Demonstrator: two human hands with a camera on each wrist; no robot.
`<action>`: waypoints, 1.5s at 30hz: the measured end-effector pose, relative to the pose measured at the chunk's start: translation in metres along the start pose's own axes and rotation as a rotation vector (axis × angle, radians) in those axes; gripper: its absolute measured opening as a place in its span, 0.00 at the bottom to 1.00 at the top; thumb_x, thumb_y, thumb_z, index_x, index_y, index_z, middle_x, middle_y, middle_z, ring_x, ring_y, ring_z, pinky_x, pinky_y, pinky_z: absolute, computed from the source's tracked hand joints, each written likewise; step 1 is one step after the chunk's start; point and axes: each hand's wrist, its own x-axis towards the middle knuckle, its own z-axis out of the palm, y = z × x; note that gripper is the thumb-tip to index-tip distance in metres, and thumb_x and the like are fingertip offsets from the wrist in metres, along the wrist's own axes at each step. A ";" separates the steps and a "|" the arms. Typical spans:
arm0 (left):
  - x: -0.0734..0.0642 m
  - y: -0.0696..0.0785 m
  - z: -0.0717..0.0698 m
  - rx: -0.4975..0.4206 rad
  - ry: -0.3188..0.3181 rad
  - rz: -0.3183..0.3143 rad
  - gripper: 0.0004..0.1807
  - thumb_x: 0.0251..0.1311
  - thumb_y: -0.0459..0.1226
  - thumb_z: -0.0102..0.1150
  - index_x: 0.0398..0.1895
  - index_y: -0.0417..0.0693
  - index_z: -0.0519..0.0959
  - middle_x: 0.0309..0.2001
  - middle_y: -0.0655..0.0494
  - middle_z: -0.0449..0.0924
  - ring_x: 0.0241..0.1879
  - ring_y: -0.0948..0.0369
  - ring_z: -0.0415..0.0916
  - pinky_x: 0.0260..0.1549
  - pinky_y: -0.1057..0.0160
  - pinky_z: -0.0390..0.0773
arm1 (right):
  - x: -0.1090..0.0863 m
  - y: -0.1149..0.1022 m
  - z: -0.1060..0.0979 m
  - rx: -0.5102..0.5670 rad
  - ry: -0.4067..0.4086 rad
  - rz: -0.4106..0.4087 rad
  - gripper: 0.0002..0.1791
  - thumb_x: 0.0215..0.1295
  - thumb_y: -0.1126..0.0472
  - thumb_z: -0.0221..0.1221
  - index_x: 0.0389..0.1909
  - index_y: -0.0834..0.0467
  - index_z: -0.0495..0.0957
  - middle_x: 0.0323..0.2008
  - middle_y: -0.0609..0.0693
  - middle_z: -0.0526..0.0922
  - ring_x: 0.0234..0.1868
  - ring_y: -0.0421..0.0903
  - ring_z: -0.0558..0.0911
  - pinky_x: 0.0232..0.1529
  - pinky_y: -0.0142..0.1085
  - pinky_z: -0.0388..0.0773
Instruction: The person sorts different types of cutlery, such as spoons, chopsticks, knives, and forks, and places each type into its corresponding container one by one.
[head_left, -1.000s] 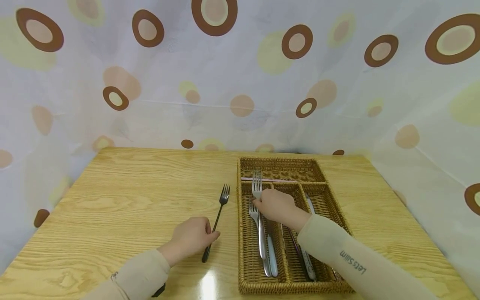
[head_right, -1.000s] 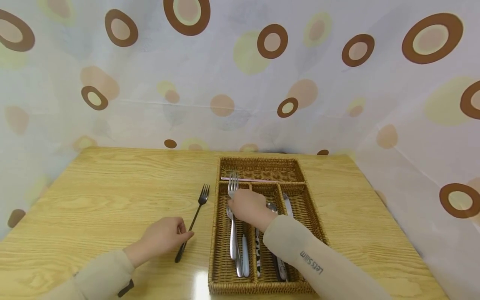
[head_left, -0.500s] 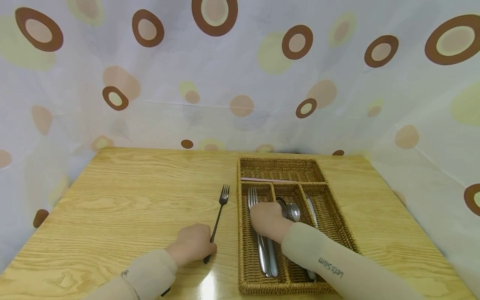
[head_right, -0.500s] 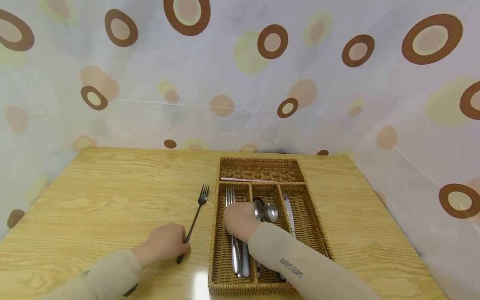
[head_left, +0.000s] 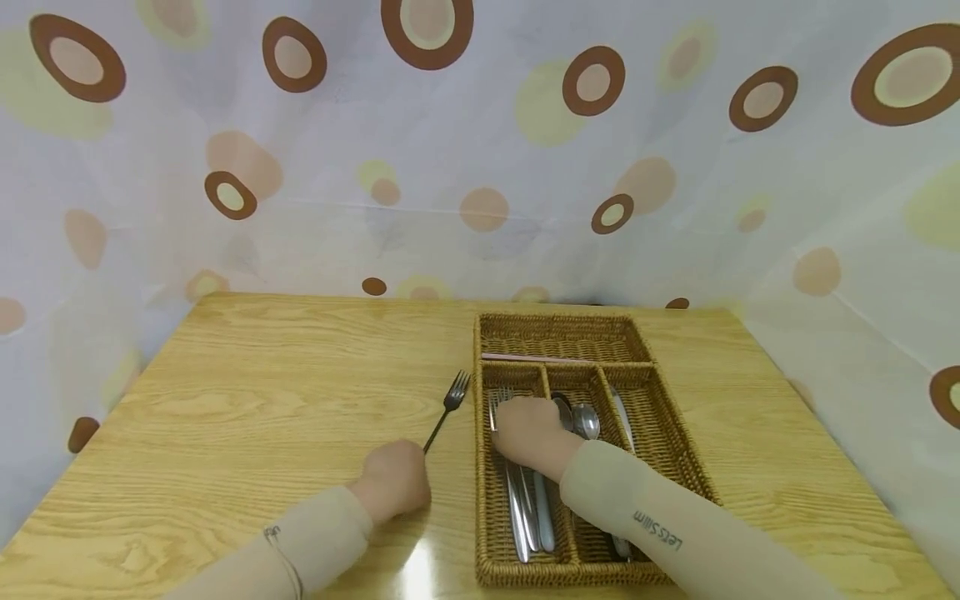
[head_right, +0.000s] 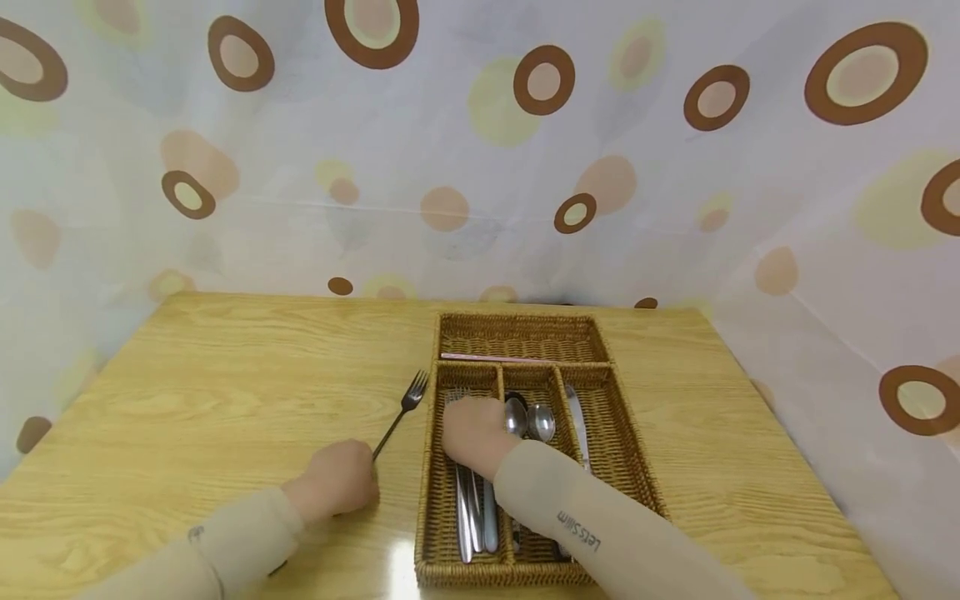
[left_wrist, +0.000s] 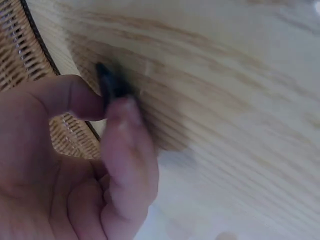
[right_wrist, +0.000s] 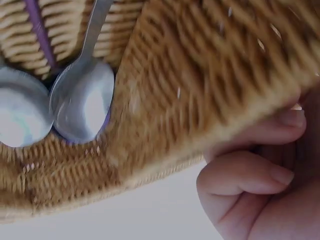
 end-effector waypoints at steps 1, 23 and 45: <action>0.001 -0.002 -0.001 -0.040 -0.020 -0.005 0.13 0.44 0.31 0.56 0.10 0.47 0.65 0.14 0.57 0.65 0.13 0.65 0.61 0.11 0.70 0.63 | 0.001 0.002 -0.002 0.029 0.005 0.005 0.28 0.65 0.54 0.54 0.06 0.51 0.57 0.07 0.43 0.52 0.10 0.37 0.51 0.13 0.30 0.47; -0.002 -0.029 -0.014 -1.010 -0.241 0.106 0.13 0.62 0.30 0.48 0.21 0.47 0.59 0.17 0.56 0.66 0.17 0.64 0.64 0.19 0.71 0.66 | -0.002 0.032 -0.025 0.160 -0.021 0.082 0.28 0.65 0.45 0.53 0.08 0.51 0.59 0.06 0.43 0.53 0.10 0.38 0.53 0.13 0.31 0.49; -0.019 0.000 -0.031 -1.095 -0.213 0.189 0.07 0.62 0.32 0.49 0.27 0.42 0.66 0.17 0.59 0.68 0.17 0.66 0.68 0.20 0.71 0.71 | -0.004 0.019 -0.035 0.311 0.044 0.049 0.31 0.69 0.42 0.46 0.07 0.51 0.58 0.05 0.43 0.55 0.08 0.38 0.53 0.10 0.29 0.48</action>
